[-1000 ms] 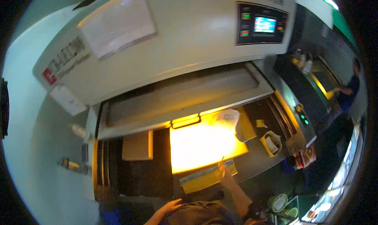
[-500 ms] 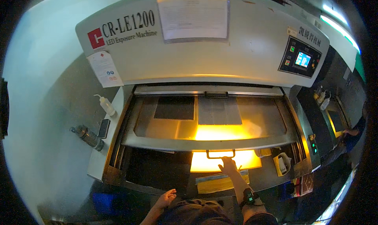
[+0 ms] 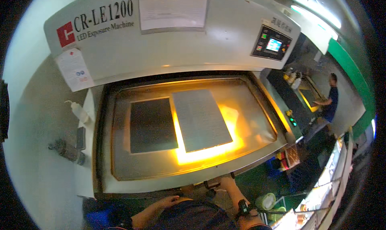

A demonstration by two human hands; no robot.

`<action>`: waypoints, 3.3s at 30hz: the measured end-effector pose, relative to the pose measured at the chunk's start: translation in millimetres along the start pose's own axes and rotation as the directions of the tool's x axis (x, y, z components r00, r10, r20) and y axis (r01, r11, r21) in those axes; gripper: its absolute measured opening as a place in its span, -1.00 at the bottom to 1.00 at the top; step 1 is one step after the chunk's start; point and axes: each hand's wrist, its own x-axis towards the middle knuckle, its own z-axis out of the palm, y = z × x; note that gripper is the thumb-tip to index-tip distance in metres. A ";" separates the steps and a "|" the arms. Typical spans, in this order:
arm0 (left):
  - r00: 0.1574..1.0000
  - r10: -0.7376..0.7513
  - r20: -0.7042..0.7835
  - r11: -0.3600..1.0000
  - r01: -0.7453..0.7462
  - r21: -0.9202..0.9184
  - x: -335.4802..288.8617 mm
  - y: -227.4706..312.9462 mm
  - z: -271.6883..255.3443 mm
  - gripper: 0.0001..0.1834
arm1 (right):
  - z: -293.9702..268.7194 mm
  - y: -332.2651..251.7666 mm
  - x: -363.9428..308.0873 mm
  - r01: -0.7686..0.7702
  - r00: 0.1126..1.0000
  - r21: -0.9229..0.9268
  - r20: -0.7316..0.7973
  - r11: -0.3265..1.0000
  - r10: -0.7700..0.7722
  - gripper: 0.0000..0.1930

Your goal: Operating an LED exposure machine to process panels, including loading, smoothing with a roller, and unloading.

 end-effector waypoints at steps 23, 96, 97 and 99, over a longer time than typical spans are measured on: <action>0.355 0.575 -0.737 0.107 -0.926 -0.363 -93.4 343.3 -102.7 0.00 | -36.1 104.9 -12.8 0.527 0.131 0.614 -0.742 0.588 0.657 -0.21; 0.708 0.462 -0.534 0.850 -0.183 0.494 17.0 220.2 -68.0 -0.47 | 467.5 188.4 -325.5 0.978 0.066 0.087 0.728 -0.187 0.683 -0.54; 0.709 0.471 -0.525 0.845 -0.190 0.500 13.6 219.1 -64.8 -0.47 | 459.3 174.6 -313.1 0.964 -0.001 0.209 0.617 -0.163 0.787 -0.58; 0.810 0.258 -0.526 0.956 -0.293 0.017 10.7 250.4 -34.7 -0.49 | 437.1 148.4 -288.2 0.893 0.168 0.302 0.464 -0.333 0.870 -0.82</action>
